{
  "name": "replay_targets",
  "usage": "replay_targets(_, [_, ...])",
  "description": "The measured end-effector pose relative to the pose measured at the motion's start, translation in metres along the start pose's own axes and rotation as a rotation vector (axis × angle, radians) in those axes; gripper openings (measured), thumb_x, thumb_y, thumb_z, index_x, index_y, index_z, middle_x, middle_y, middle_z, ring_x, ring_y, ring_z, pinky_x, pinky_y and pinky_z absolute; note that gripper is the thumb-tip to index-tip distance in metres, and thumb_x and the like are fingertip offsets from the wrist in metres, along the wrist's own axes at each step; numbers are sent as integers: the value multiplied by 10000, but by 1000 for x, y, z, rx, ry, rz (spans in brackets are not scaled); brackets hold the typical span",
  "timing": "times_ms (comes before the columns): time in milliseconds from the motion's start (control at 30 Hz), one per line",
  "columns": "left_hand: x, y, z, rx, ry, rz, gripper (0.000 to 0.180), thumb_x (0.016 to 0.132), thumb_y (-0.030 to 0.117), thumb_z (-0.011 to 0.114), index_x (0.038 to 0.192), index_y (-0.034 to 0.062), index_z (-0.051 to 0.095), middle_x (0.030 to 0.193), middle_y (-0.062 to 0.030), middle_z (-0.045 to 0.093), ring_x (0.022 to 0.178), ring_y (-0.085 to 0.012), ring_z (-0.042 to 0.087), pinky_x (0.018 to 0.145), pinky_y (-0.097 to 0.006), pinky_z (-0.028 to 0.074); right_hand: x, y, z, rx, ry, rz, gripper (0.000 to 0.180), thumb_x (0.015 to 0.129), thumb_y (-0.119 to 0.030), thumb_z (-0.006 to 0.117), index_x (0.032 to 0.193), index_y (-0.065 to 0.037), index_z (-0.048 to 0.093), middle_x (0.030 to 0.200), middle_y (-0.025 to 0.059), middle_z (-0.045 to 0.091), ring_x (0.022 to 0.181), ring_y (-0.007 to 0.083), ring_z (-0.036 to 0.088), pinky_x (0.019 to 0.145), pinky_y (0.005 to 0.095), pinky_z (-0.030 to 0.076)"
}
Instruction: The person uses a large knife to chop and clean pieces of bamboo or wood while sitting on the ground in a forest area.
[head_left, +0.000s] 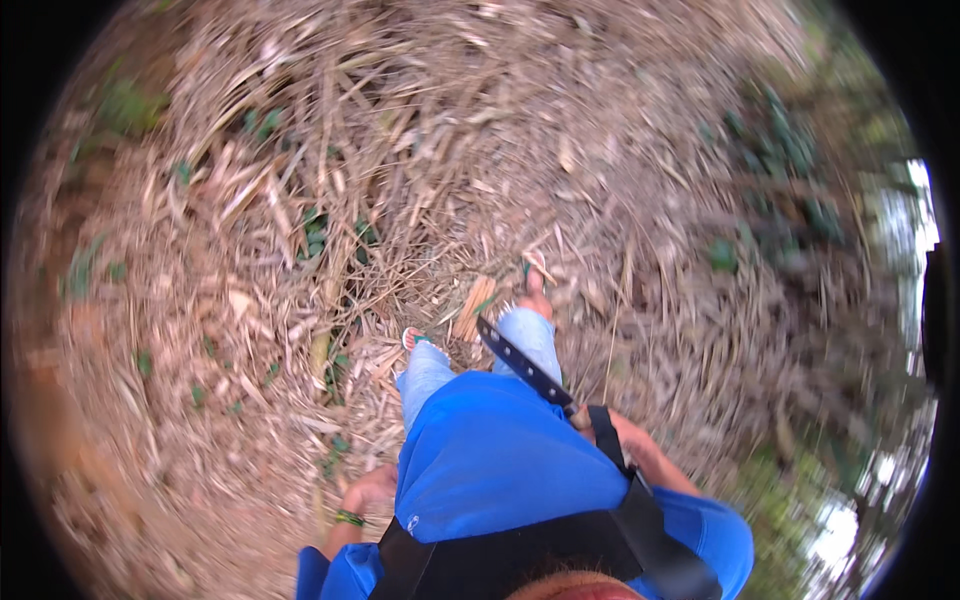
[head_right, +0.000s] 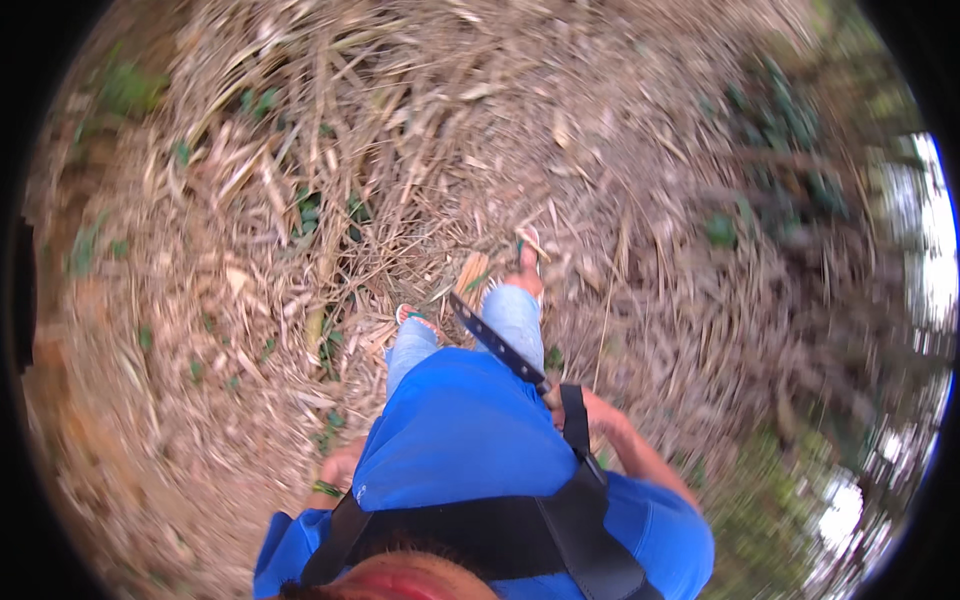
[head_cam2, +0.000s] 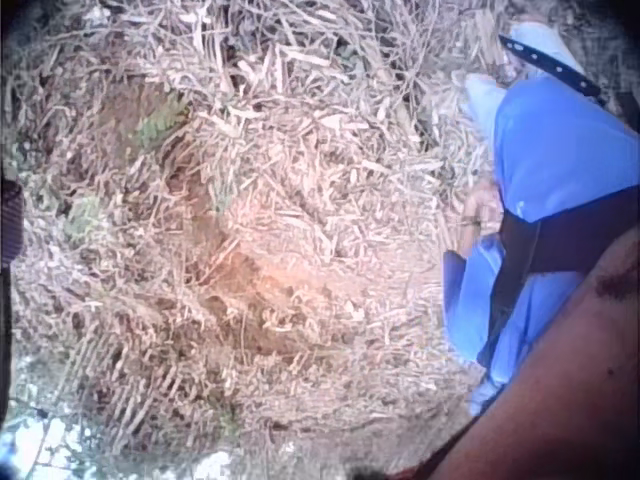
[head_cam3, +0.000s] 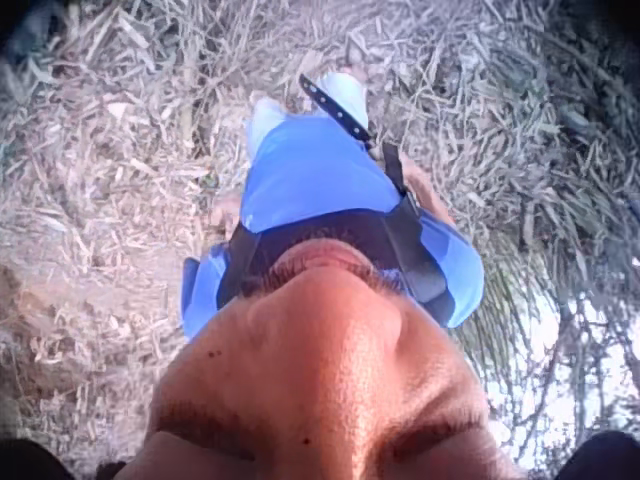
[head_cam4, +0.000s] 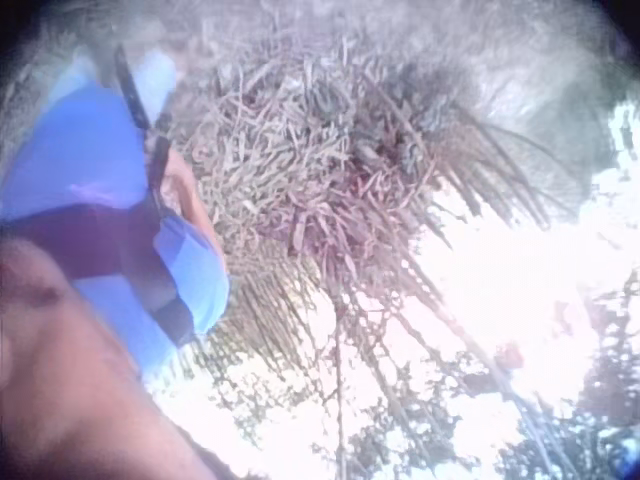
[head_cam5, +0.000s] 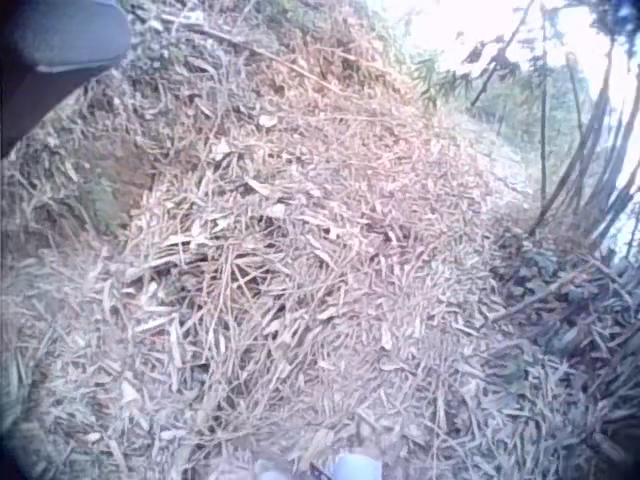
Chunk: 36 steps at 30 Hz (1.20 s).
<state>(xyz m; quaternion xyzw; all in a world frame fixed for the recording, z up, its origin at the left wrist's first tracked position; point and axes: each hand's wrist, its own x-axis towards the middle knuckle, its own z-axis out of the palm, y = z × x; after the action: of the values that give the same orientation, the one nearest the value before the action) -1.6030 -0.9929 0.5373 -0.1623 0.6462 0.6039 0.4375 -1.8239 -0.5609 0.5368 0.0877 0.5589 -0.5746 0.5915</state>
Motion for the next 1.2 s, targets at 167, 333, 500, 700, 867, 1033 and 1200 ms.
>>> replay_targets(167, [123, -41, 0, -91, -69, -193, 246, 751, 259, 786, 844, 38, 733, 773, -54, 713, 754, -118, 636, 710, -310, 525, 70, -112, -93, -439, 37, 200, 295, 760, -88, 736, 1021, -24, 615, 785, 32, 641, 662, 127, 602, 610, 309, 503])
replay_targets(333, [296, -88, -14, -99, 984, -75, 266, 847, 297, 706, 896, 40, 658, 783, -90, 681, 728, -153, 638, 670, -350, 518, 167, -100, -186, -793, -55, 322, 202, 738, -12, 662, 933, 22, 625, 717, 94, 662, 608, 185, 623, 595, 323, 509])
replay_targets(500, [471, -134, -39, -716, 1222, 49, 364, 863, 343, 709, 1035, 24, 676, 934, -98, 725, 893, -217, 690, 807, -334, 527, 253, -83, -180, -520, 20, 335, 113, 733, 26, 632, 837, 32, 589, 693, 109, 651, 553, 171, 602, 539, 290, 479])
replay_targets(700, [572, -193, -111, -938, 1260, -185, 652, 836, 457, 720, 1262, -8, 557, 1208, -181, 639, 1154, -282, 599, 967, -382, 467, 335, -25, -155, -332, 103, 343, 127, 725, 34, 580, 841, 10, 534, 702, 127, 630, 547, 183, 594, 546, 294, 490])
replay_targets(867, [602, -267, -192, -1728, 1309, -41, 964, 776, 543, 714, 1485, 52, 281, 1508, -223, 304, 1404, -326, 292, 1143, -483, 225, 379, 20, -149, -344, 69, 375, 135, 724, 32, 585, 855, 11, 555, 715, 126, 636, 562, 185, 602, 551, 298, 498])
replay_targets(1033, [644, -295, -241, -2176, 1298, 11, 1043, 758, 531, 718, 1539, 93, 186, 1543, -223, 253, 1445, -328, 206, 1176, -519, 92, 415, 43, -163, -424, 73, 429, 116, 727, 33, 588, 839, 11, 565, 707, 113, 635, 570, 174, 599, 559, 297, 495])
replay_targets(1200, [627, -310, -280, -2124, 1303, 582, 981, 805, 508, 705, 1535, 71, 217, 1615, -182, 93, 1477, -352, 107, 1156, -584, 67, 450, 39, -172, -522, -62, 452, 114, 729, 15, 594, 839, 7, 564, 701, 97, 634, 567, 168, 596, 559, 297, 489])
